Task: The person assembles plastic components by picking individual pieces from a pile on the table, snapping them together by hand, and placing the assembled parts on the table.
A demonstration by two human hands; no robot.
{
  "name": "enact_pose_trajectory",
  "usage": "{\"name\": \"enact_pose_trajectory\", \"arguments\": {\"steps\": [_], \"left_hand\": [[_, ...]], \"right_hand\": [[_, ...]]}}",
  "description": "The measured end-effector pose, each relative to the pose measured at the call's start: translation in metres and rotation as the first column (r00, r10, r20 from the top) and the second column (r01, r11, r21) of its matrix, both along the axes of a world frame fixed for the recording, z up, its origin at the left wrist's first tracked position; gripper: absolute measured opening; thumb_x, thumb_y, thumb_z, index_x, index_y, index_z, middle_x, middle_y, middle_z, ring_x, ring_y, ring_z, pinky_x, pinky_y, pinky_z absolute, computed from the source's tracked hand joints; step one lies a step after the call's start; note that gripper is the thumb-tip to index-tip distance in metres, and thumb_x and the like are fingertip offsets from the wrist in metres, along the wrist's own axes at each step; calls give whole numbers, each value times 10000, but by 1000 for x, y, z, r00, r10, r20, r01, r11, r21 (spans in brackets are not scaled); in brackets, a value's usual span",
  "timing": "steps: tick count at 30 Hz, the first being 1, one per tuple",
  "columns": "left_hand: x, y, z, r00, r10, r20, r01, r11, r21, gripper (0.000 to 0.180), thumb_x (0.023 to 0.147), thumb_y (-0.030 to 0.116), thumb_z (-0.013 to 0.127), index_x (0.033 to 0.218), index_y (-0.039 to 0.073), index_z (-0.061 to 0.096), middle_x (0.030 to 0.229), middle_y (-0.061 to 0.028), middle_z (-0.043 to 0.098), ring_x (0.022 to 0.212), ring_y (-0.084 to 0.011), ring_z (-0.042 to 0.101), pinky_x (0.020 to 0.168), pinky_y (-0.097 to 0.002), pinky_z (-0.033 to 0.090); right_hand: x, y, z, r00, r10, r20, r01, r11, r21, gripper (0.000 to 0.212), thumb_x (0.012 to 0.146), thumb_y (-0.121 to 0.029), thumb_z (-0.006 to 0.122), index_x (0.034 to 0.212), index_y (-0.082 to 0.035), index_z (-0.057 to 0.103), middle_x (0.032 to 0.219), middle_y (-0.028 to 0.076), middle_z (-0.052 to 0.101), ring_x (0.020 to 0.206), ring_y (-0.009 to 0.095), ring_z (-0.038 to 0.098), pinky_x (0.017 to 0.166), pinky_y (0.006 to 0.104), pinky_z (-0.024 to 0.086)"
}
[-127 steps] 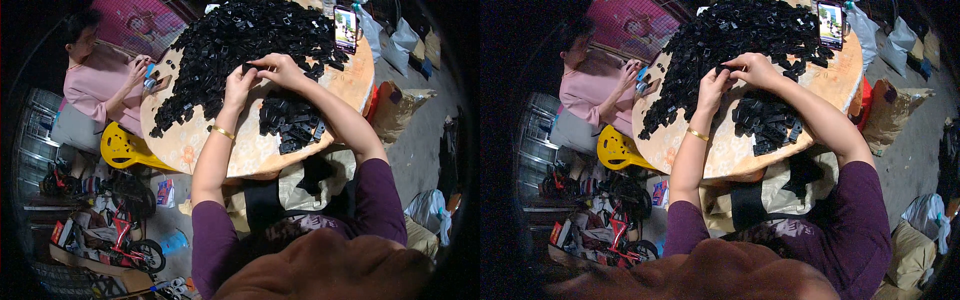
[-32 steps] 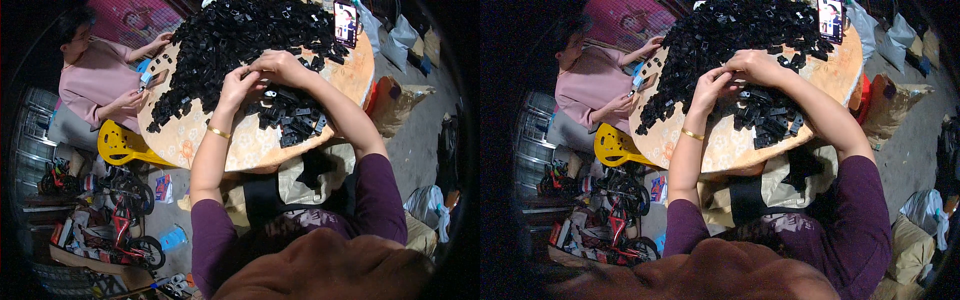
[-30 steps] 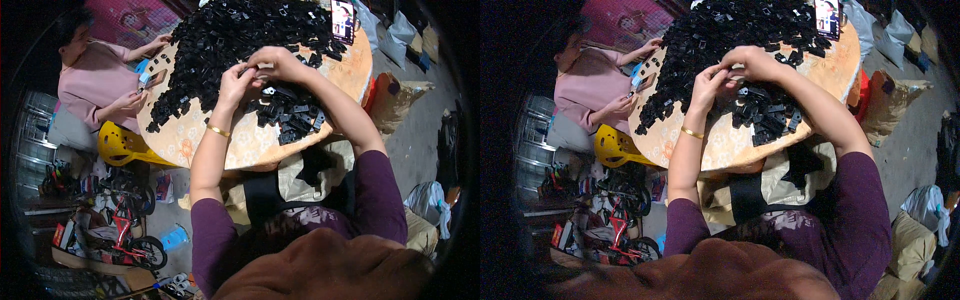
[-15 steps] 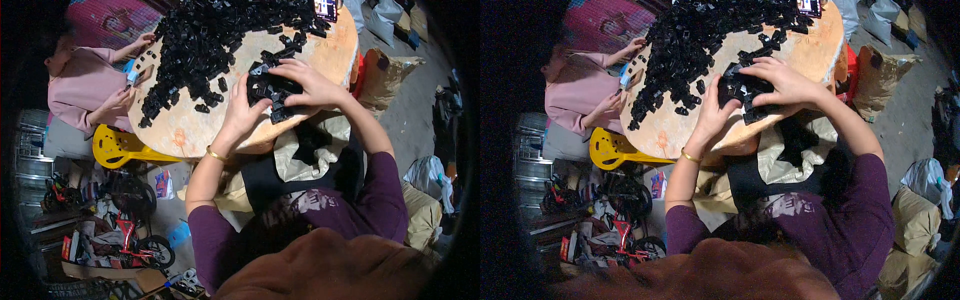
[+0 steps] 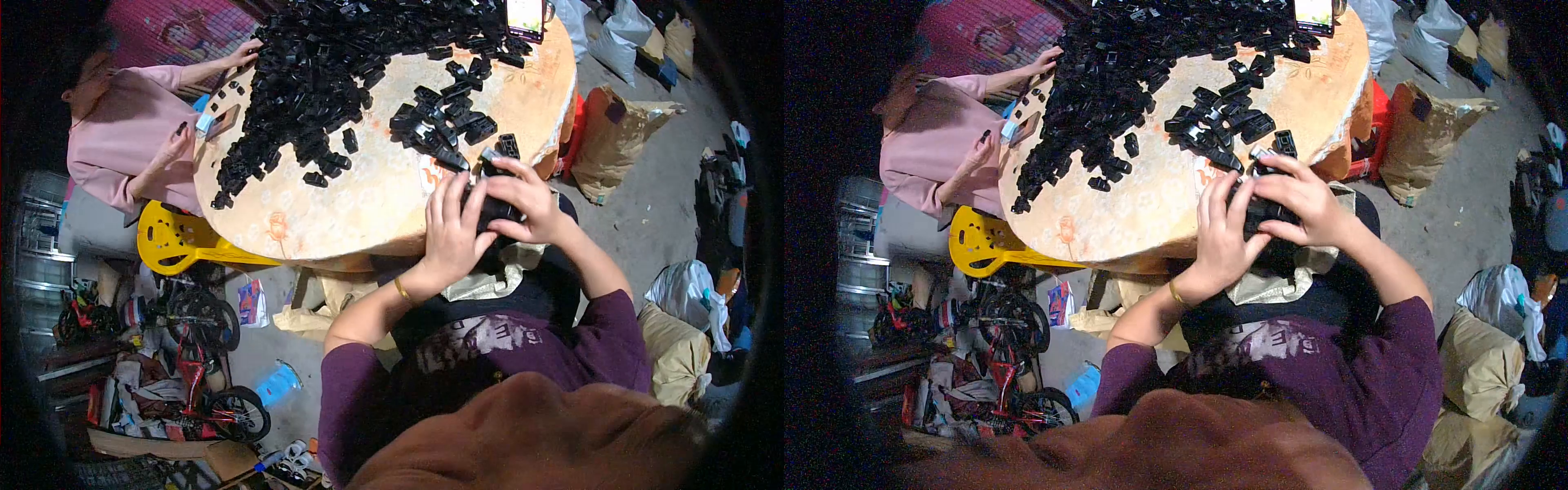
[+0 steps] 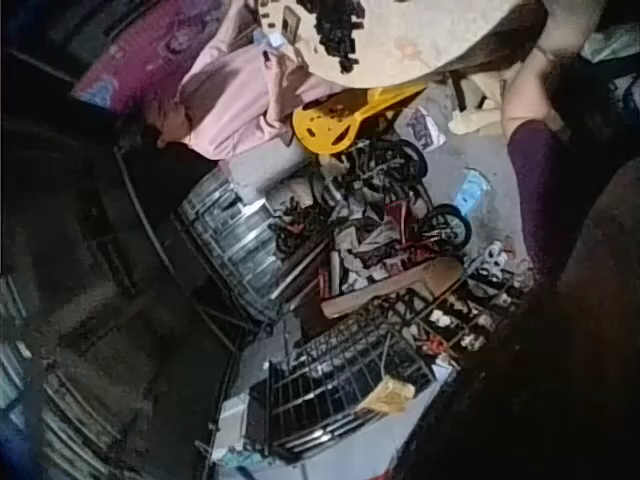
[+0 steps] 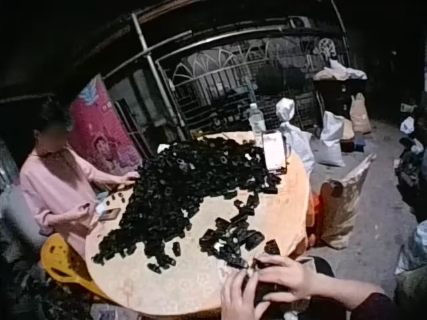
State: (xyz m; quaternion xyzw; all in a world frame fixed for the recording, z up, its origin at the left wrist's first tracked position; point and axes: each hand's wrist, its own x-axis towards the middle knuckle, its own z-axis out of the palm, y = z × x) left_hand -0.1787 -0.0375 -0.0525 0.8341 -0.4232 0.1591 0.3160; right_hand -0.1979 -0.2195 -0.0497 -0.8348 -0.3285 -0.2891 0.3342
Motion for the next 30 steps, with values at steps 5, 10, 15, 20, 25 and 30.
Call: {"name": "enact_pose_trajectory", "arguments": {"steps": [5, 10, 15, 20, 25, 30], "left_hand": [[-19, 6, -26, 978, -195, 69, 196, 981, -6, 627, 663, 151, 681, 1216, 36, 410, 1245, -218, 343, 1164, -404, 333, 961, -496, 294], [-14, 20, -15, 885, -466, 1, 466, 885, -16, 454, 654, 149, 719, 1047, 5, 543, 1092, -180, 502, 991, -327, 522, 831, -390, 458], [50, 11, 48, 944, -262, 202, 265, 964, 11, 432, 651, 217, 695, 1012, 35, 545, 1036, -144, 529, 982, -317, 492, 840, -398, 394], [164, -1, 29, 997, 34, -66, -34, 999, 8, 655, 774, 467, 550, 1175, -39, 443, 1272, -261, 341, 1210, -375, 296, 1009, -407, 244], [203, -17, 3, 985, -52, -164, 60, 997, 47, 546, 840, 477, 436, 1181, 54, 493, 1219, -200, 451, 1153, -334, 403, 987, -409, 271], [190, -29, 6, 969, -85, -232, 68, 994, -82, 430, 829, 389, 479, 1060, 38, 566, 1123, -147, 528, 1058, -297, 483, 923, -396, 335]], "right_hand": [[-27, -2, -21, 999, -25, 37, 26, 999, -27, 295, 677, -112, 673, 927, 0, 563, 1035, 160, 561, 1078, 354, 478, 881, 446, 415], [-38, -12, -27, 998, 34, 55, -37, 998, 51, 209, 638, -87, 679, 821, -30, 596, 866, 97, 607, 807, 261, 595, 695, 360, 487], [-7, -21, 0, 965, -208, 160, 192, 975, 107, 271, 671, -84, 655, 921, -6, 584, 928, 130, 601, 846, 299, 575, 747, 364, 460], [56, -2, 7, 930, -345, -131, 326, 934, -142, 689, 732, -387, 608, 1272, -43, 353, 1299, 224, 323, 1194, 371, 321, 988, 432, 264], [93, 9, 13, 902, -394, -174, 342, 901, -267, 842, 697, -552, 583, 1302, -39, 302, 1312, 288, 261, 1229, 416, 250, 1011, 449, 232], [109, 5, 11, 898, -401, -182, 323, 881, -347, 826, 681, -600, 573, 1224, 0, 407, 1274, 315, 309, 1209, 441, 272, 1003, 466, 245]]}}
